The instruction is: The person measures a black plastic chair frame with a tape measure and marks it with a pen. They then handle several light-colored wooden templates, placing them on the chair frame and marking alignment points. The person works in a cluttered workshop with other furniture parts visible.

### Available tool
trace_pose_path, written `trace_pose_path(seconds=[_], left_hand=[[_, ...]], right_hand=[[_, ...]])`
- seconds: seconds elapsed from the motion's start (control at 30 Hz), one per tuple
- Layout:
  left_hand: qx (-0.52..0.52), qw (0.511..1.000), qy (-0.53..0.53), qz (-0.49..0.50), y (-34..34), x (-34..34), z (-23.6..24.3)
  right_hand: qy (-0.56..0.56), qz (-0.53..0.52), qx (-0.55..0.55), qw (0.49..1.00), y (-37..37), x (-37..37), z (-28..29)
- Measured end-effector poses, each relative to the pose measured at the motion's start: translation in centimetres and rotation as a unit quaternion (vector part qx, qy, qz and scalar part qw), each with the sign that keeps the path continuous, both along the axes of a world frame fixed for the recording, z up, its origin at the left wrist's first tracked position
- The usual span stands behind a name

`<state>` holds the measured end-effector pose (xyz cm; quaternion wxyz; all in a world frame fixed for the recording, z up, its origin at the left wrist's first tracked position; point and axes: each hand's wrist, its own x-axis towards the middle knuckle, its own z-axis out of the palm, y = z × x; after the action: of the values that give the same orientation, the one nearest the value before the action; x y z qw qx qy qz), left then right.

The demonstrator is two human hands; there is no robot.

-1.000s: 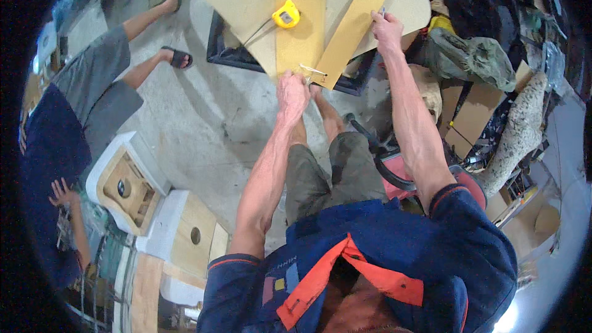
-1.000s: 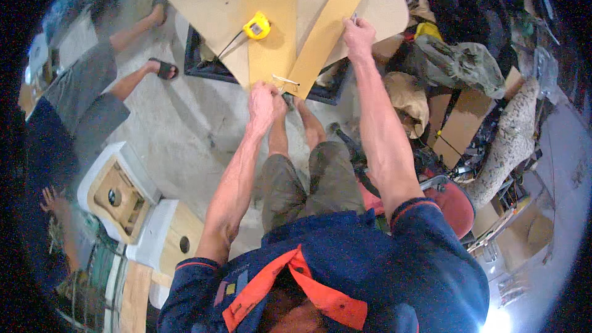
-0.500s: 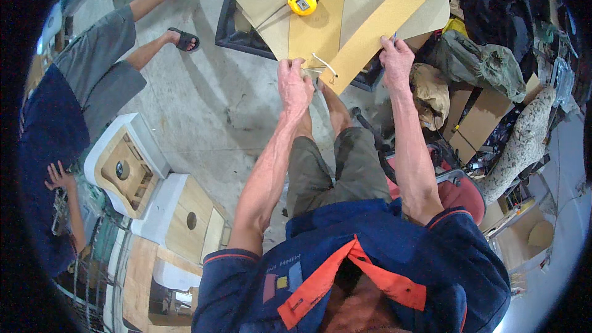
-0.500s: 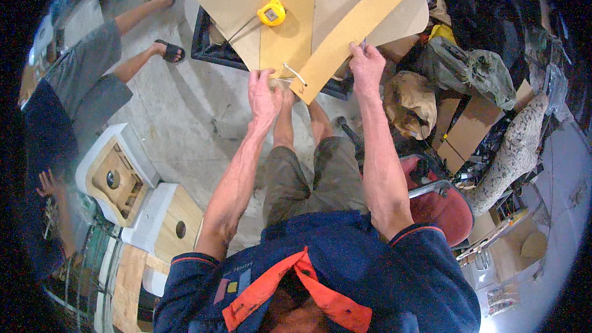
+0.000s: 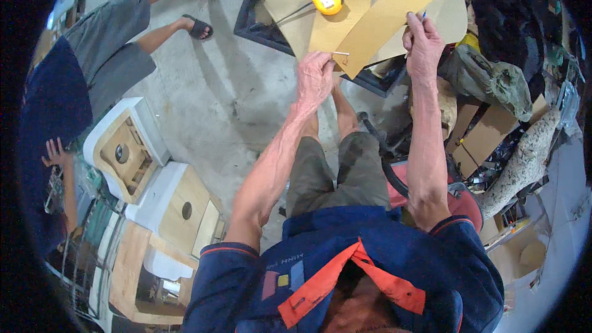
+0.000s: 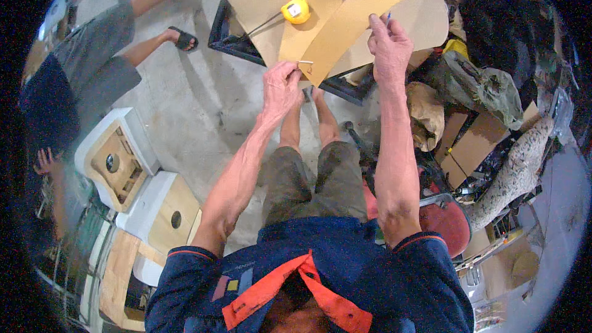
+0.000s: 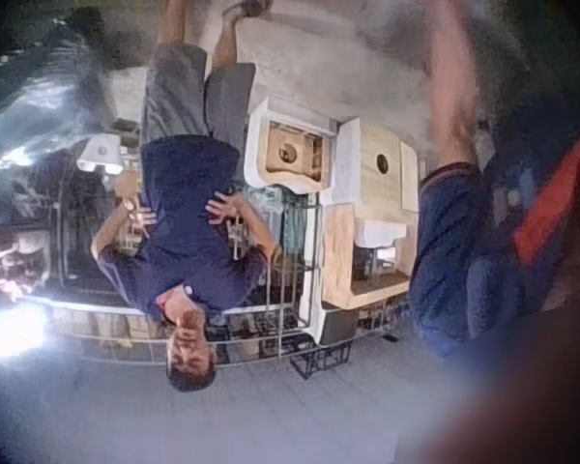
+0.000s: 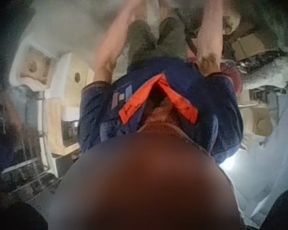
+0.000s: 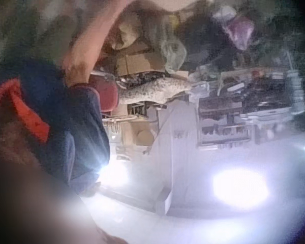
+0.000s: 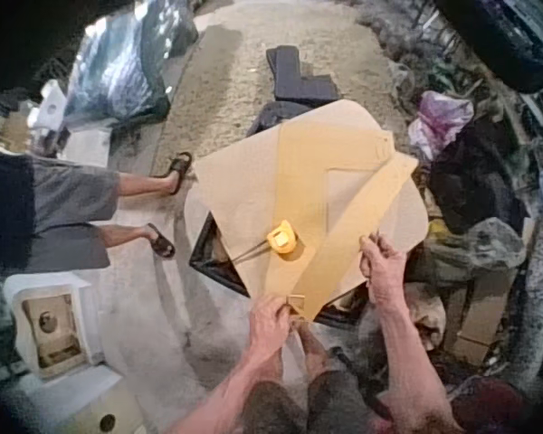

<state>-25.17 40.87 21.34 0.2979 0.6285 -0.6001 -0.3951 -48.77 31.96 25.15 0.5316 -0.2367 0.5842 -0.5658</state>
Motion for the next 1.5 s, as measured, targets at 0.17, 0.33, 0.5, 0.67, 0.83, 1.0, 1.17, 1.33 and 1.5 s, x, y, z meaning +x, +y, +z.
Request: trace_pose_path(seconds=[0.17,0.33,0.5,0.67,0.83,1.0,1.17,1.33,1.5], left_hand=[[0.185,0.971,0.105,0.111,0.4,0.5,2.1],[0.296,0.943,0.097,0.117,-0.1,0.3,0.3],[0.357,0.897,0.198,0.172,-0.3,1.0,-1.9],[0.404,0.881,0.178,0.171,-1.4,1.8,-1.9],[0.398,0.895,0.158,0.127,-2.0,1.6,-1.3],[0.384,0.902,0.138,0.139,-1.9,1.0,-0.9],[0.387,0.899,0.154,0.132,-2.6,1.4,-0.5],[0.440,0.867,0.174,0.158,-3.2,2.2,-0.5],[0.497,0.814,0.264,0.144,-3.4,4.1,-0.6]], right_hand=[[0.096,-0.023,0.215,0.972,6.0,2.8,-2.1],[0.047,0.055,0.319,0.945,12.1,6.7,-4.9],[-0.224,-0.044,0.269,0.936,12.0,7.3,-6.0],[-0.301,-0.059,0.280,0.910,11.7,7.7,-6.5],[-0.319,-0.026,0.305,0.897,11.1,9.3,-7.3],[-0.383,0.005,0.277,0.881,11.0,9.7,-7.8],[-0.347,0.066,0.303,0.885,10.4,9.5,-7.7],[-0.208,0.124,0.312,0.919,9.7,10.4,-7.2],[-0.193,0.118,0.331,0.916,9.9,10.5,-7.3]])
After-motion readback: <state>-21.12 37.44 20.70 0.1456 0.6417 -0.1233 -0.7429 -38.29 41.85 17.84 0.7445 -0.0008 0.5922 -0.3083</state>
